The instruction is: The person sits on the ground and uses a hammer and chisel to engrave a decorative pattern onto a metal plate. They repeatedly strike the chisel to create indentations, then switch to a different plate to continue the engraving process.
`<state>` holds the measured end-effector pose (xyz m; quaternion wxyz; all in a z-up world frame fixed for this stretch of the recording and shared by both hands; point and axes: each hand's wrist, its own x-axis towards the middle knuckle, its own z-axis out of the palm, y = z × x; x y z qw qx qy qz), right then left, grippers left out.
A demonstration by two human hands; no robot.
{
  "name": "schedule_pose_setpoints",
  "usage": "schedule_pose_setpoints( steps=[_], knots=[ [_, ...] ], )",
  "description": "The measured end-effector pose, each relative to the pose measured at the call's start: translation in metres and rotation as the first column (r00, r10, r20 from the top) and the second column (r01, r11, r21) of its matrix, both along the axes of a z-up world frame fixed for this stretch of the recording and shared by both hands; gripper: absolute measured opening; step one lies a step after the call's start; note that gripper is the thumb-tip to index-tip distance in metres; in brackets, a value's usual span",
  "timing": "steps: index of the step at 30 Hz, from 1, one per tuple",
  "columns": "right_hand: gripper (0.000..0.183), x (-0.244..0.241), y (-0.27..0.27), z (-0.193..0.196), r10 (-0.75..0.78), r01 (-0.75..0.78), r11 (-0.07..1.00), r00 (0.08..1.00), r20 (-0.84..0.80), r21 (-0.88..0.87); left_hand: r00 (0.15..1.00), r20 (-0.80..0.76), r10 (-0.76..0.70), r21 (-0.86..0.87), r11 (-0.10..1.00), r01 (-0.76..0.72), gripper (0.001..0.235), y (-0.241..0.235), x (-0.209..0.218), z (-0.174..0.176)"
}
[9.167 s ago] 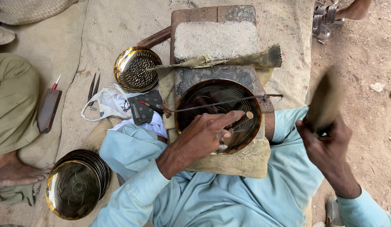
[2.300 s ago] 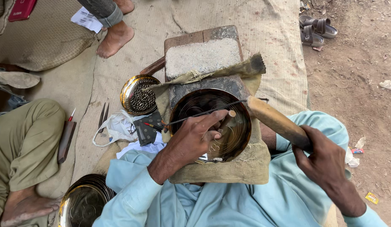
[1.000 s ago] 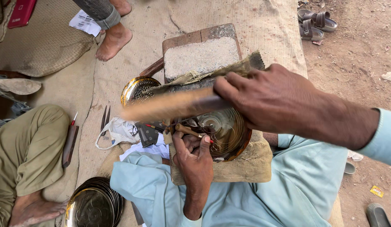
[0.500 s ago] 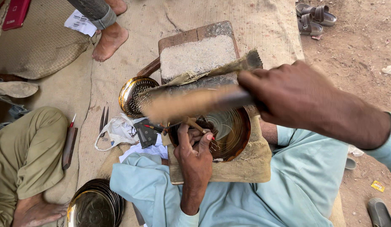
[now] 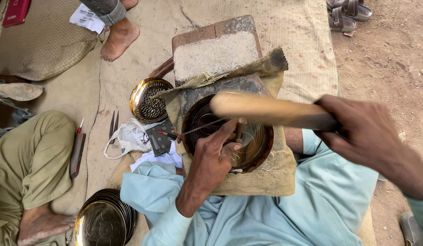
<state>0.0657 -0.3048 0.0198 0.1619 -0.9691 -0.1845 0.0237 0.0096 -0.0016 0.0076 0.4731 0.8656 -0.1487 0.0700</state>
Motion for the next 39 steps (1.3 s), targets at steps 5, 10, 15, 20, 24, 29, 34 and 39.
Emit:
schedule_pose_setpoints(
  steps=[5,10,15,20,24,29,34,39],
  knots=[
    [0.027,-0.046,-0.014,-0.056,-0.171,0.126,0.907,0.982,0.078,0.401,0.955,-0.001,-0.297,0.190,0.937,0.292,0.072,0.007,0.020,0.013],
    [0.029,-0.083,-0.016,-0.117,-0.323,0.229,0.829,0.941,0.102,0.510,0.875,-0.133,-0.465,0.392,0.786,0.477,0.077,0.004,0.034,0.028],
    [0.028,-0.090,-0.025,-0.164,-0.291,0.125,0.855,0.919,0.265,0.503,0.781,-0.209,-0.589,0.424,0.665,0.614,0.075,0.000,0.041,0.037],
    [0.030,-0.082,-0.026,-0.171,-0.324,0.136,0.831,0.907,0.270,0.540,0.834,-0.127,-0.537,0.484,0.701,0.524,0.074,0.001,0.029,0.033],
    [0.042,-0.067,-0.025,-0.134,-0.405,0.327,0.847,0.907,0.111,0.420,0.995,-0.092,-0.040,-0.102,0.994,0.031,0.058,0.003,0.004,0.019],
    [0.043,-0.022,-0.014,-0.057,-0.126,0.066,0.976,0.948,0.292,0.207,0.923,-0.226,0.311,-0.328,0.868,-0.373,0.048,-0.015,-0.021,-0.018],
    [0.043,0.025,0.022,0.025,0.143,-0.200,0.972,0.920,0.366,0.124,0.896,-0.186,0.404,-0.412,0.795,-0.444,0.055,-0.024,-0.028,-0.032],
    [0.053,0.041,0.063,0.098,0.458,-0.229,0.791,0.836,0.302,-0.567,0.862,-0.174,0.475,-0.360,0.784,-0.505,0.057,-0.029,-0.028,-0.035]
  ],
)
